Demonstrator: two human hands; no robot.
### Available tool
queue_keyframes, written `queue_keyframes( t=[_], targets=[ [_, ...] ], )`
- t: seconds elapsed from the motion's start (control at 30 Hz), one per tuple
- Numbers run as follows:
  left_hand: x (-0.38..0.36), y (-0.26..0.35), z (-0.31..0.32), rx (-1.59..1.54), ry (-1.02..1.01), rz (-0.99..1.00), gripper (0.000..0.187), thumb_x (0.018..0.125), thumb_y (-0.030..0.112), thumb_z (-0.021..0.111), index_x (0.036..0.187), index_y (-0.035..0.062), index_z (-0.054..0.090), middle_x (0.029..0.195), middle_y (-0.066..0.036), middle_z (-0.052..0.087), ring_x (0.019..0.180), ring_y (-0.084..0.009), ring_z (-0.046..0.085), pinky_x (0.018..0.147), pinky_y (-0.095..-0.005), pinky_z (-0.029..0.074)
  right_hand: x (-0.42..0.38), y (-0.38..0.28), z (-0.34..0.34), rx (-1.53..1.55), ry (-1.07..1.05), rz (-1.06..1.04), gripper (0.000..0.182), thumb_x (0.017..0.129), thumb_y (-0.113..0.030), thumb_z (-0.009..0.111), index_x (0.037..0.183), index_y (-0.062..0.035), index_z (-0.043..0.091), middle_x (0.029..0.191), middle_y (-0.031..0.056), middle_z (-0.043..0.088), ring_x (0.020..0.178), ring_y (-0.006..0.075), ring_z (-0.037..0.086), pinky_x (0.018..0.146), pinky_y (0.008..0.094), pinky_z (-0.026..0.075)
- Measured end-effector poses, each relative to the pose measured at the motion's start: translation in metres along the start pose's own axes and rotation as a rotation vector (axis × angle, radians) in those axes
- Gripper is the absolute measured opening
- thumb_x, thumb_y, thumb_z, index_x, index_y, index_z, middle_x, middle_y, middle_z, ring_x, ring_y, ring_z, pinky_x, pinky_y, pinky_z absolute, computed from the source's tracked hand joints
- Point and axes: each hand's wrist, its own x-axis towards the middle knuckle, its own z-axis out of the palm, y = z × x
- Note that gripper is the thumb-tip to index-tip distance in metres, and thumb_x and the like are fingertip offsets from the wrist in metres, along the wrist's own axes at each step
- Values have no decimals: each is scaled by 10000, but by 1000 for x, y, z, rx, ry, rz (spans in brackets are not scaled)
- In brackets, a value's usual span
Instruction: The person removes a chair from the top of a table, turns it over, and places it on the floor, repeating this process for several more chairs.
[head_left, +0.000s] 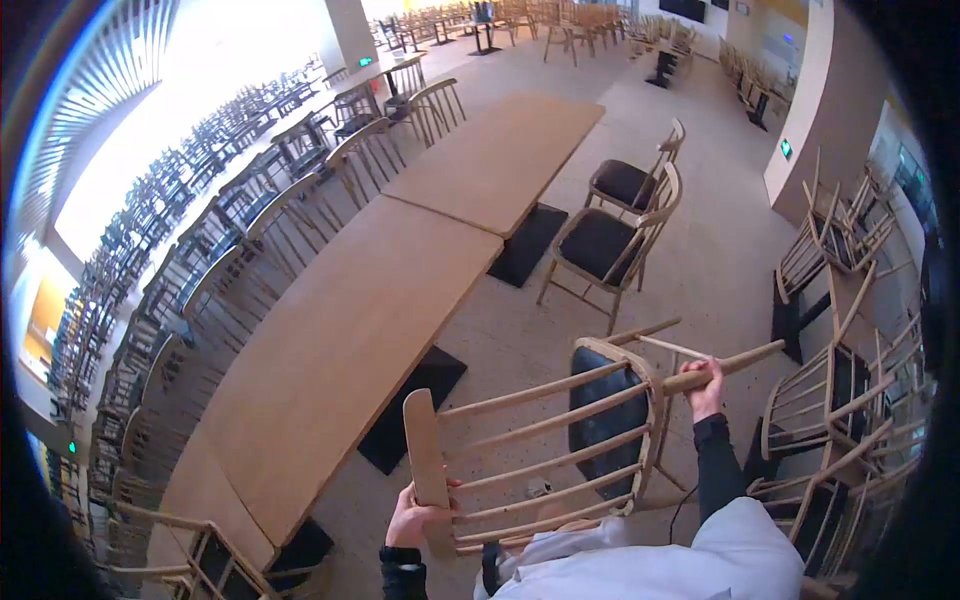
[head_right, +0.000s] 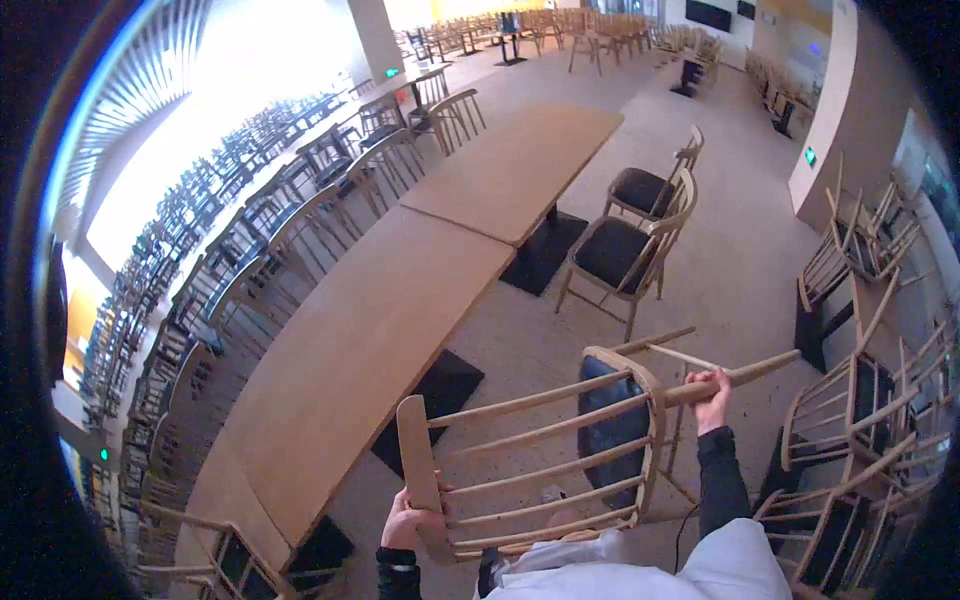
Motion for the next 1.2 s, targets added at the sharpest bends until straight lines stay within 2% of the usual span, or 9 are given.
queue_keyframes(
  t=[0.23, 0.43, 0.6, 0.73, 0.8, 0.93, 1.0, 1.07, 1.2],
  targets=[
    [40, -12, 75, 273, 149, -22, 502, 620, -92, 613, 1104, 14, 532, 1049, -81, 601, 827, -151, 594, 740, -294, 496, 112, 51, -103, -237, 299, 195, 203, 754, -192, 571, 879, -55, 488, 834, 83, 515, 835, 260, 530, 821, 463, 420],
    [61, -9, 129, 429, 192, -44, 386, 715, -43, 614, 1091, 28, 557, 1080, -43, 591, 907, -99, 553, 796, -271, 468, 155, 112, -148, -334, 326, 443, 166, 752, -185, 568, 827, -44, 524, 816, 85, 537, 818, 260, 534, 827, 403, 431],
    [90, -23, 145, 587, 207, -58, 389, 740, -32, 604, 1118, 14, 522, 1103, -50, 577, 957, -103, 535, 848, -270, 434, 179, 169, -167, -287, 342, 529, 83, 781, -140, 539, 721, -83, 538, 699, 41, 549, 678, 187, 522, 657, 327, 411],
    [103, -58, 133, 602, 231, 1, 362, 767, 16, 623, 1119, 26, 540, 953, -45, 591, 852, -101, 552, 743, -254, 460, 184, 202, -172, -341, 379, 479, 85, 783, -139, 543, 716, -87, 539, 706, 41, 551, 681, 187, 523, 661, 325, 414],
    [112, -46, 144, 562, 224, -4, 365, 763, 14, 622, 1118, 23, 537, 948, -46, 588, 841, -100, 549, 735, -252, 458, 188, 213, -186, -314, 168, 405, 126, 791, -195, 550, 810, -73, 576, 801, 39, 595, 778, 191, 566, 749, 327, 457],
    [118, -48, 156, 543, 231, -64, 403, 755, -26, 601, 1142, 17, 497, 1098, -51, 569, 958, -105, 538, 846, -264, 433, 177, 195, -121, -537, 212, 499, 161, 764, -158, 587, 872, -42, 561, 832, 61, 585, 815, 196, 540, 757, 343, 419],
    [126, -63, 152, 536, 229, -15, 401, 754, -29, 601, 1139, 17, 499, 1093, -52, 570, 961, -107, 538, 846, -264, 433, 127, 175, -24, -1280, -18, 297, 452, 779, -209, 611, 1146, 13, 470, 1088, 138, 548, 1029, 257, 507, 909, 365, 381],
    [134, -56, 167, 541, 236, 34, 409, 744, -39, 592, 1138, 21, 502, 1074, -52, 572, 961, -109, 536, 833, -259, 433, 98, 173, -10, -1493, -269, 81, 700, 799, -272, 627, 1316, 45, 278, 1301, 200, 390, 1218, 305, 372, 1023, 378, 284],
    [147, -43, 186, 484, 198, 108, 448, 747, -12, 607, 1175, 12, 475, 976, -48, 572, 888, -116, 534, 781, -264, 444, -28, 126, 127, -1342, -847, 34, 790, 809, -319, 627, 1349, 58, 190, 1381, 216, 258, 1302, 307, 247, 1064, 385, 204]
  ],
)
